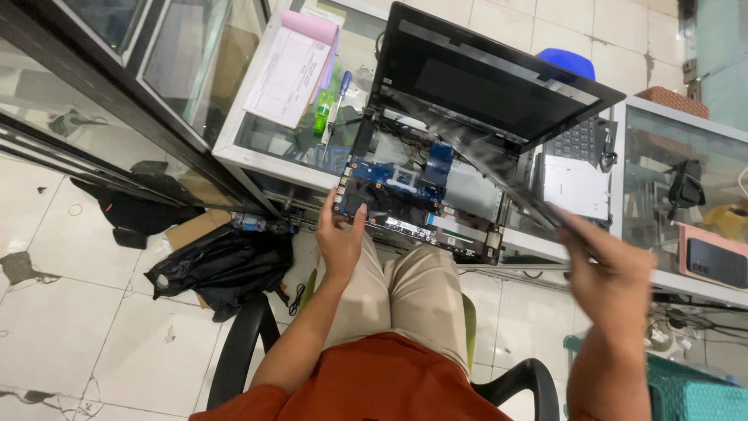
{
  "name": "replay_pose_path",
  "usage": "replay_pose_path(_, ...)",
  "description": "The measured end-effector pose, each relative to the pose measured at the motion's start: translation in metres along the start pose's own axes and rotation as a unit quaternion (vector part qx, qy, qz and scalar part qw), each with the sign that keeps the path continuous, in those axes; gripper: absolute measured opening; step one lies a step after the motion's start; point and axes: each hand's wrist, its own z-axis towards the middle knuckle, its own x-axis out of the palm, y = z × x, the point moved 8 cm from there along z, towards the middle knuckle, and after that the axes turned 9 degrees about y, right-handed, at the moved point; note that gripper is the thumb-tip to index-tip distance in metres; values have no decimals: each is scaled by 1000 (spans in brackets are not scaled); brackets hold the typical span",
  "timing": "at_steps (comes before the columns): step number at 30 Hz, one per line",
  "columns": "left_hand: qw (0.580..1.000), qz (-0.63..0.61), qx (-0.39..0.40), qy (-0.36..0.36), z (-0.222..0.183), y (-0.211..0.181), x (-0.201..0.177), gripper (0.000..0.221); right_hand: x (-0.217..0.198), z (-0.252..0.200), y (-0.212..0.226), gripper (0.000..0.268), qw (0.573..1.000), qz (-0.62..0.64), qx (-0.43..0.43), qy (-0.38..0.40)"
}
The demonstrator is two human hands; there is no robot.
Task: The person disassembles a laptop by removing the bottom cover, opening the lid, and detaching the keyboard assembly. They then use a screwdriver to remove screws from the internal chassis.
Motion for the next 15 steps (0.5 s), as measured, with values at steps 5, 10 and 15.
replay_pose_path(5,1000,-4,-14,15,0,4,0,67,-44,-45,-40,29,975,-40,196,-92)
replay_pose_path(10,995,-86,-47,13,-3,3,2,68,-61,-76,-74,38,969,7,209,-130)
replay_pose_path(15,994,-108,3,2,1,17,8,64,-60,-97,-128,25,945,83,274,-160)
